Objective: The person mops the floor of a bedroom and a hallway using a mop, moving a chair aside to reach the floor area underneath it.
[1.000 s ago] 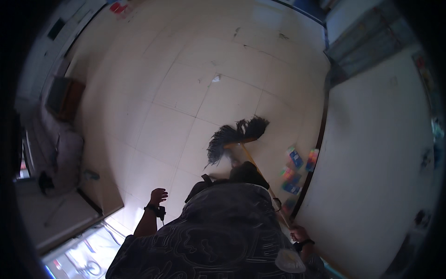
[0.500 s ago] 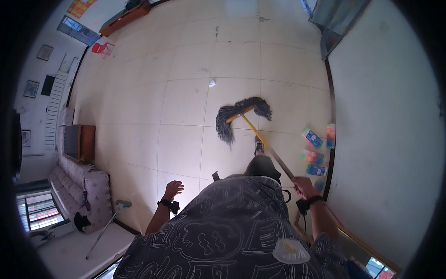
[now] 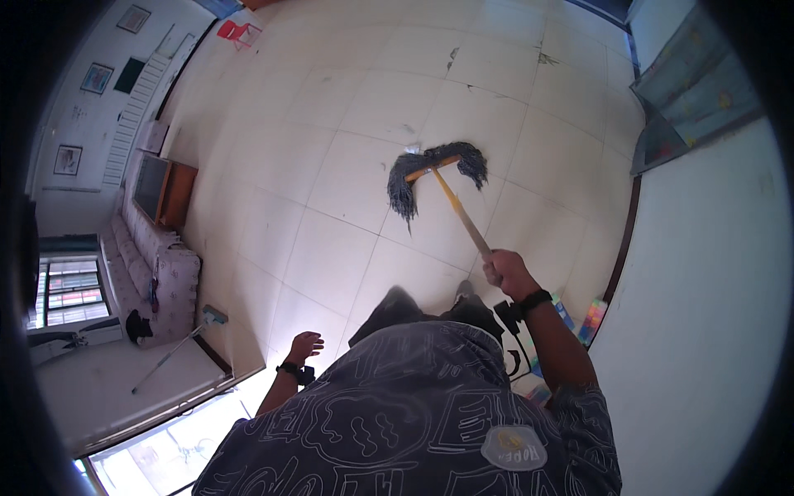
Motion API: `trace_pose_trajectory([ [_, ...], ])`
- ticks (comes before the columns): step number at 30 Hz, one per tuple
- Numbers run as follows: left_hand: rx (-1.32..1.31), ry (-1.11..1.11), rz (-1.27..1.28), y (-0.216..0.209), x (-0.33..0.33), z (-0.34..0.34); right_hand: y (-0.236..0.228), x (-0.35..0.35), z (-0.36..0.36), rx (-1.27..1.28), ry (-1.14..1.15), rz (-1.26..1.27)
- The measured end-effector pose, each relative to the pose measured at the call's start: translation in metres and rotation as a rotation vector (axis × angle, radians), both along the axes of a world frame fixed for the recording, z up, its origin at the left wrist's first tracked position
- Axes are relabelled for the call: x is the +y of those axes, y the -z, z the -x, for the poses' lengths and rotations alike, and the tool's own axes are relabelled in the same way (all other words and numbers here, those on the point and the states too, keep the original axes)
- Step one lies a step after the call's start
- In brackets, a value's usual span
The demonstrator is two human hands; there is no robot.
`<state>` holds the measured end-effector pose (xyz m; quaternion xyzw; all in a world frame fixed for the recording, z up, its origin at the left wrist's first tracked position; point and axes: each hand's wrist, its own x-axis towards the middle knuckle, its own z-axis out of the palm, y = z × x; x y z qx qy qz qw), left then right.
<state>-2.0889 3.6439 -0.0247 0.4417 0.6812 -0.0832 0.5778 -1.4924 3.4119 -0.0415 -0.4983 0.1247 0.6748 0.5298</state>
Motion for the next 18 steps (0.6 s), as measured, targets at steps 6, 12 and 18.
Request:
trace_pose_trajectory([
  [6,-0.012,0.013,0.034,0.019,0.045,-0.089,-0.026,0.145,-0.077,0.01,0.03,0.017],
  [12,0.003,0.009,0.122,0.06,0.154,-0.168,-0.006,0.276,-0.156,-0.014,0.019,0.064],
  [18,-0.074,0.038,0.144,0.082,0.312,-0.285,-0.034,0.407,-0.232,-0.054,0.009,0.094],
])
